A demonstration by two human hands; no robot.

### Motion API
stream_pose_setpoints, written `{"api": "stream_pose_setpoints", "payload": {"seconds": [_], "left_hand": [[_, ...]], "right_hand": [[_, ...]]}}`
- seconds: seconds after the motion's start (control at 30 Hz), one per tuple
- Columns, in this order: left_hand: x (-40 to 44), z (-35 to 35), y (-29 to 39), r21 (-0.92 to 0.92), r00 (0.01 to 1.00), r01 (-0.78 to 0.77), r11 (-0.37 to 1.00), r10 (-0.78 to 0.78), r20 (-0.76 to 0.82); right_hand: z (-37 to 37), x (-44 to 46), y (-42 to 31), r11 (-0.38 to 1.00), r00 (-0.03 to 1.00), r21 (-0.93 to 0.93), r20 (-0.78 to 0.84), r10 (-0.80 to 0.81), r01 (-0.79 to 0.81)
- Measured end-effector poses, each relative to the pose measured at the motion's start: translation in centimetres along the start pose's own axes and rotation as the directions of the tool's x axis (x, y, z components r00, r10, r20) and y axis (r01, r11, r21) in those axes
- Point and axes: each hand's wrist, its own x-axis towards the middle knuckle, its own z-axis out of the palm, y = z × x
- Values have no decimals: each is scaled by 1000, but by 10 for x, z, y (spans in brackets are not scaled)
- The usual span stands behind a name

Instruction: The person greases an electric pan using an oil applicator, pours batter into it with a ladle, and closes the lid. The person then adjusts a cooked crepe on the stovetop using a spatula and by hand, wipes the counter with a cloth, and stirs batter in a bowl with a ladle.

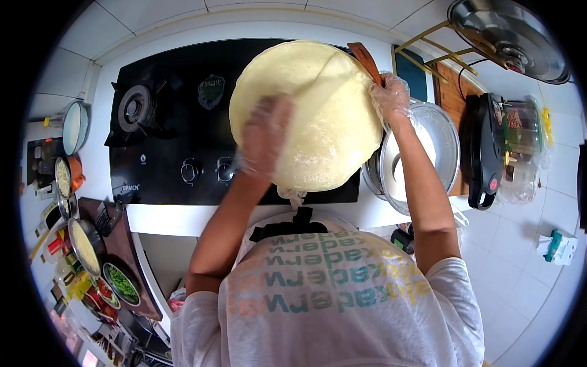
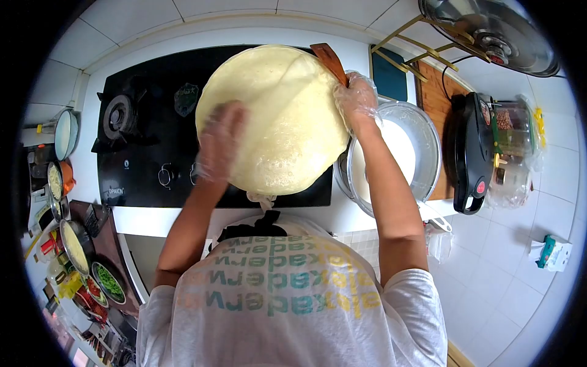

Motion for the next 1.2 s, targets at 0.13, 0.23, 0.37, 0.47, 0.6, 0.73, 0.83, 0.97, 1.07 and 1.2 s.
{"api": "stream_pose_setpoints", "payload": {"seconds": [0.13,0.23,0.37,0.47,0.6,0.73,0.83,0.97,1.07,1.2], "left_hand": [[11,-23,-34,-212,938,343,915,-345,30],[12,-12,-62,-282,919,387,878,-392,41],[25,-4,-79,-203,885,465,862,-448,127],[37,-3,-76,-151,864,496,855,-467,190],[55,-14,-57,9,764,563,826,-524,377],[52,-16,-34,56,858,442,895,-440,265],[44,-19,-12,209,999,-16,978,7,44],[31,-17,13,208,957,-289,935,276,89],[19,-10,27,186,897,-437,880,442,14],[12,-15,42,164,884,-467,869,456,101]], "right_hand": [[-5,1,-3,999,999,-42,39,-2,4],[-5,4,-4,998,998,-52,43,35,-33],[-3,3,0,994,992,-63,-82,-99,94],[-4,0,-1,997,995,2,-74,-72,72],[-12,-1,-13,999,998,22,33,45,-46],[-1,3,6,994,1000,105,4,-20,19],[-5,1,-3,996,998,70,4,-60,59],[-4,6,-10,926,994,364,72,83,-103],[-6,6,-17,884,989,463,87,-123,69],[11,11,-20,827,899,415,46,-435,379]]}}
